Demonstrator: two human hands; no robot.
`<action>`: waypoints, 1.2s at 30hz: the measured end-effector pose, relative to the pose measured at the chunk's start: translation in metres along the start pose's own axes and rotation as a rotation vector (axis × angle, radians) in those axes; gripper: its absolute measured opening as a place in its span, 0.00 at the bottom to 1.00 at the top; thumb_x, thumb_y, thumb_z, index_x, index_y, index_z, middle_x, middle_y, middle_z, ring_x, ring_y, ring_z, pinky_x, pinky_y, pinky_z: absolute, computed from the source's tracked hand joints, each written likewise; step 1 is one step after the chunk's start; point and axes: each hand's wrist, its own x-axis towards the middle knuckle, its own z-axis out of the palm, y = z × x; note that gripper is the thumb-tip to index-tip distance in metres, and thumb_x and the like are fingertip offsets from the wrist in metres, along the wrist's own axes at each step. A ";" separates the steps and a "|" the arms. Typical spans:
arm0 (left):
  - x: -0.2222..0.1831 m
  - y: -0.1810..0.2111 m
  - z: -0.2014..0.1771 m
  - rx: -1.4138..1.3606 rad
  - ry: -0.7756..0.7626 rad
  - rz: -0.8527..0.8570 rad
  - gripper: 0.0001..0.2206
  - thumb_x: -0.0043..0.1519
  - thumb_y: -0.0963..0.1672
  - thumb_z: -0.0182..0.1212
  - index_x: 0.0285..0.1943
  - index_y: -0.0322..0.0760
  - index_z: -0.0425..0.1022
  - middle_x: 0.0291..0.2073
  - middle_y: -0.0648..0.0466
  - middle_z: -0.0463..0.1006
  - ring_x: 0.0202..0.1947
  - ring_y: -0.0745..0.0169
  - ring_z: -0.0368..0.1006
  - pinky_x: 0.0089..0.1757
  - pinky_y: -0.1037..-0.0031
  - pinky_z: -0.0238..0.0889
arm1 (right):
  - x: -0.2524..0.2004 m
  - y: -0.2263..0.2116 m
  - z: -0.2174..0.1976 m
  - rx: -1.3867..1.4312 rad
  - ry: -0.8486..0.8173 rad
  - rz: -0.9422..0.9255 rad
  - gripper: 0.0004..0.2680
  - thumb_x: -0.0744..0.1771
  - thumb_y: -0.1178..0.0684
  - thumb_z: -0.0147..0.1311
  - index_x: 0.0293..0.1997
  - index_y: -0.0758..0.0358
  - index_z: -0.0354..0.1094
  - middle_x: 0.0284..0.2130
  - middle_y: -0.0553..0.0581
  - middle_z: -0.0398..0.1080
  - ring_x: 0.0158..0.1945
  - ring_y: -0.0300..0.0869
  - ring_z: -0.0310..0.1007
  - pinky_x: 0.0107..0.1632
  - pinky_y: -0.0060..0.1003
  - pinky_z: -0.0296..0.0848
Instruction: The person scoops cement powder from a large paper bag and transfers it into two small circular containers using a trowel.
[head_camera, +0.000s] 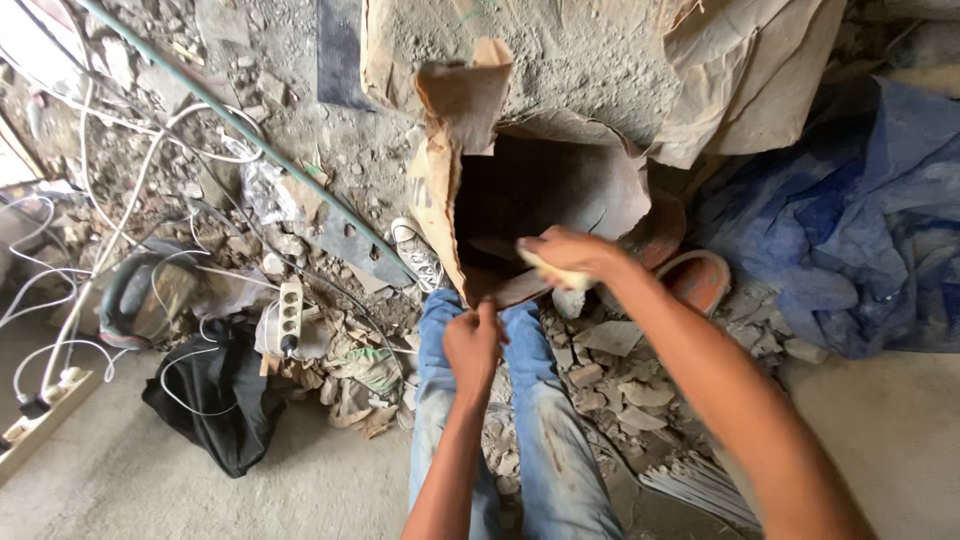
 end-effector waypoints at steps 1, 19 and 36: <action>0.004 0.001 0.009 -0.102 -0.079 -0.125 0.25 0.65 0.52 0.52 0.22 0.29 0.79 0.14 0.50 0.79 0.13 0.63 0.70 0.22 0.71 0.64 | -0.013 -0.006 -0.011 -0.272 0.101 -0.059 0.19 0.72 0.41 0.46 0.30 0.71 0.67 0.20 0.59 0.67 0.20 0.45 0.66 0.23 0.43 0.67; -0.003 -0.042 0.087 -0.479 -0.191 -0.172 0.17 0.63 0.44 0.54 0.20 0.31 0.73 0.13 0.52 0.73 0.12 0.69 0.63 0.20 0.75 0.53 | 0.024 0.033 -0.020 -1.131 0.370 -0.122 0.14 0.68 0.45 0.48 0.46 0.65 0.75 0.40 0.69 0.76 0.47 0.62 0.77 0.50 0.54 0.76; -0.009 -0.003 0.126 -0.609 -0.274 -0.505 0.26 0.65 0.59 0.50 0.32 0.36 0.79 0.16 0.54 0.73 0.12 0.67 0.60 0.19 0.74 0.47 | -0.028 0.013 -0.070 -0.300 0.148 0.049 0.16 0.70 0.42 0.52 0.37 0.69 0.74 0.25 0.62 0.69 0.23 0.44 0.68 0.23 0.42 0.70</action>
